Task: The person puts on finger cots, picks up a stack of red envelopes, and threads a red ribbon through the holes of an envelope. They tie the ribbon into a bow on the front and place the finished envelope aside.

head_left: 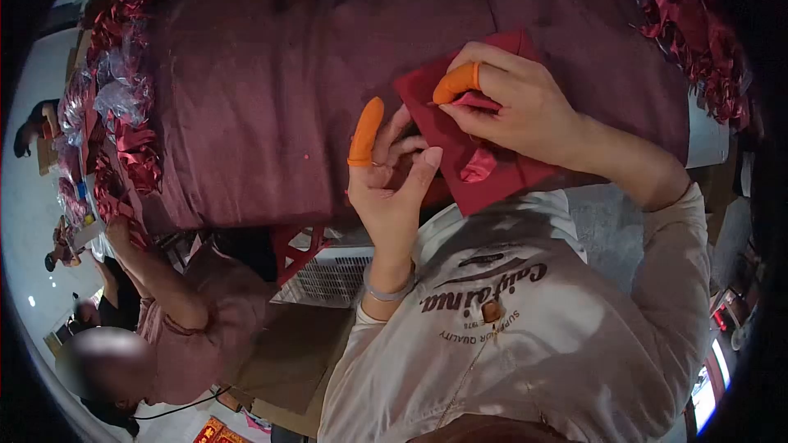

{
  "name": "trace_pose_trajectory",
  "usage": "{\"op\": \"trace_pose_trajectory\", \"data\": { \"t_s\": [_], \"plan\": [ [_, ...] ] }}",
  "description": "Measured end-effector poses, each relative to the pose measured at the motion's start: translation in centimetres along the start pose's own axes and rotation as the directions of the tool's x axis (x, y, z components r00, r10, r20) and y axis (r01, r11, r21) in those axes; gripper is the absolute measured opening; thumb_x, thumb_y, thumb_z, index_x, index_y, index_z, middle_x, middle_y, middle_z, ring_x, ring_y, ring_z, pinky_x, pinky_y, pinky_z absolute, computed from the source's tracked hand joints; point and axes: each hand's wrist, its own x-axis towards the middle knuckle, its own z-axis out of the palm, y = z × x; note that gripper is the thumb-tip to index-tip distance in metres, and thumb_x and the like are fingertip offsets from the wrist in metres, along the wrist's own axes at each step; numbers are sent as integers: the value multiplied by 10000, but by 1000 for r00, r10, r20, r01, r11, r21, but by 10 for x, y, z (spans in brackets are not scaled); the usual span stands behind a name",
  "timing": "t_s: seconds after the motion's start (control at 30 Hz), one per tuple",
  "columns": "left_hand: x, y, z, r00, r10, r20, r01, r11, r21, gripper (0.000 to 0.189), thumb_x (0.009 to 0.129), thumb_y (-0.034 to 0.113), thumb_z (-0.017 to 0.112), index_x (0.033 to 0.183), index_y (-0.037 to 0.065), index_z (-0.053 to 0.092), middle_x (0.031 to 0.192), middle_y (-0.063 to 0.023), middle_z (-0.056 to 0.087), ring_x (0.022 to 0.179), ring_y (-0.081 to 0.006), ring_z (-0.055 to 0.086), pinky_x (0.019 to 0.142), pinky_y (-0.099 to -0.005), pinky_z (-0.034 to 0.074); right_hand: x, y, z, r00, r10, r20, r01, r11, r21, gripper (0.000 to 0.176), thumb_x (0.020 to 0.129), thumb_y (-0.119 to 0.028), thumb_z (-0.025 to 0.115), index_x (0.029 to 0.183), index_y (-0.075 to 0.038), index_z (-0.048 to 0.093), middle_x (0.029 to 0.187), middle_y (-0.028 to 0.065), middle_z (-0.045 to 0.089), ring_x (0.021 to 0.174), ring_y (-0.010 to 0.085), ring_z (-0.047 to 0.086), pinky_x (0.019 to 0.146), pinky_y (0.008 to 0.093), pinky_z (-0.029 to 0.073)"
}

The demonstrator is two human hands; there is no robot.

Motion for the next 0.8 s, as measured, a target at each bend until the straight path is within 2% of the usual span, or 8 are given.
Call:
{"op": "trace_pose_trajectory", "data": {
  "t_s": [0.1, 0.17, 0.3, 0.43, 0.53, 0.63, 0.67, 0.8],
  "plan": [
    [1, 1, 0, 1000, 1, -17, -1, 1000, -5, 650, 752, -92, 651, 1327, 9, 368, 1207, -144, 541, 866, -111, 566, 753, -223, 477, -1, -3, -2, 997, -2, 74, 3, 1000, -20, 132, 755, -110, 653, 835, -29, 586, 894, 76, 557, 728, 239, 593, 584, 328, 489],
    [1, 1, 0, 1000, 10, 17, -10, 1000, -26, 647, 745, -98, 655, 1320, -2, 373, 1201, -149, 546, 858, -111, 567, 742, -226, 483, -3, -4, -1, 992, -99, 82, 112, 980, -167, 137, 745, -106, 637, 841, -28, 578, 924, 79, 542, 764, 229, 588, 568, 324, 495],
    [0, 2, 1, 1000, 15, -2, -15, 1000, 6, 648, 737, -107, 656, 1314, -7, 378, 1190, -152, 554, 852, -113, 568, 733, -229, 488, -3, -11, -2, 958, -239, 160, 276, 920, -278, 137, 737, -112, 611, 826, -23, 557, 924, 80, 521, 799, 228, 573, 557, 322, 502],
    [0, 2, 2, 1000, -24, -8, 24, 1000, 16, 658, 732, -113, 653, 1316, -4, 372, 1183, -153, 561, 843, -108, 565, 726, -229, 491, -2, -12, 3, 980, -23, 196, 72, 967, -246, 109, 761, -107, 587, 798, -9, 557, 837, 86, 514, 717, 247, 581, 555, 345, 496],
    [-4, 3, 2, 1000, -9, 9, 9, 1000, 22, 666, 731, -113, 654, 1320, -3, 363, 1173, -156, 567, 839, -104, 562, 724, -227, 488, 4, -13, -5, 979, -4, 202, 32, 990, -136, 96, 777, -97, 578, 750, -13, 541, 779, 87, 494, 641, 254, 572, 577, 344, 498],
    [-4, 3, 5, 1000, 3, 11, -3, 1000, 11, 682, 731, -109, 657, 1329, 2, 349, 1163, -159, 572, 838, -102, 560, 725, -223, 481, 0, -15, -1, 952, -157, 263, 226, 940, -255, 132, 743, -127, 596, 807, -18, 555, 884, 98, 508, 844, 243, 574, 603, 360, 503],
    [-4, 3, 5, 1000, -2, 8, 2, 1000, -11, 691, 731, -106, 659, 1334, 5, 341, 1157, -161, 575, 838, -102, 560, 726, -221, 477, 0, -21, -2, 943, -130, 305, 206, 950, -234, 153, 734, -135, 589, 829, -23, 547, 904, 99, 499, 917, 250, 552, 619, 362, 505],
    [-3, 2, 2, 1000, -3, 12, 3, 1000, -26, 695, 748, -110, 638, 1349, 13, 312, 1150, -159, 575, 833, -102, 560, 729, -214, 468, -3, -18, 1, 956, -132, 263, 205, 941, -271, 154, 735, -114, 584, 848, -23, 533, 897, 104, 494, 876, 266, 562, 638, 365, 501]
  ]
}}
